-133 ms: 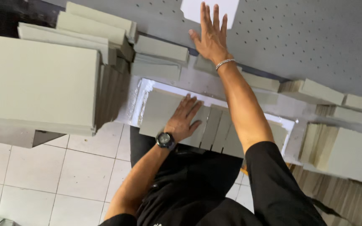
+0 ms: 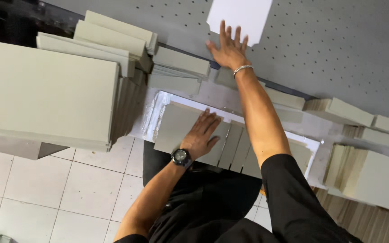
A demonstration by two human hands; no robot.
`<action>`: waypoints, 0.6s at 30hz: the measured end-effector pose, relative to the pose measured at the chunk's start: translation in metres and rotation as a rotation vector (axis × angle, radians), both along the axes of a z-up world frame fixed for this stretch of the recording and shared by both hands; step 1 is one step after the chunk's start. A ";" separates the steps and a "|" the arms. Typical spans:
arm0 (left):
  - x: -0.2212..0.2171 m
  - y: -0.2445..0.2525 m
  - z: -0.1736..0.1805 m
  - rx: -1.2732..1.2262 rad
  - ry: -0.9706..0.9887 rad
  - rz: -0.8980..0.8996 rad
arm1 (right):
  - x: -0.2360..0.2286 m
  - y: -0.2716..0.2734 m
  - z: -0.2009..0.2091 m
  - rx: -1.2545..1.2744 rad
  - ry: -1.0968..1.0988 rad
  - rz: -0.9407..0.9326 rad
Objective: The person assembles books by placing a red cover over a stack of pages, then inserting a white board with cutouts, and finally adding two beige boards. This process is repeated multiple times on a workbench.
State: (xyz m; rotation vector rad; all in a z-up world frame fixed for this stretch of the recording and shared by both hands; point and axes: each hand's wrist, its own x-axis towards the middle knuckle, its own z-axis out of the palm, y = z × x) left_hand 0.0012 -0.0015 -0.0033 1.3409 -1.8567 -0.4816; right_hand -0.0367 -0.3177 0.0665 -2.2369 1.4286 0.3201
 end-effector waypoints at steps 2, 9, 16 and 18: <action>0.000 0.001 0.004 -0.020 -0.023 0.013 | 0.004 0.007 0.007 0.031 0.137 -0.022; 0.002 0.002 -0.002 -0.014 0.026 0.029 | -0.061 -0.050 -0.043 -0.769 -0.080 -0.107; 0.004 0.002 -0.006 -0.060 0.096 -0.022 | -0.116 -0.033 0.124 -1.266 -0.345 -0.067; 0.003 0.003 -0.015 -0.082 0.094 -0.026 | -0.131 -0.007 0.169 -1.223 -0.357 -0.026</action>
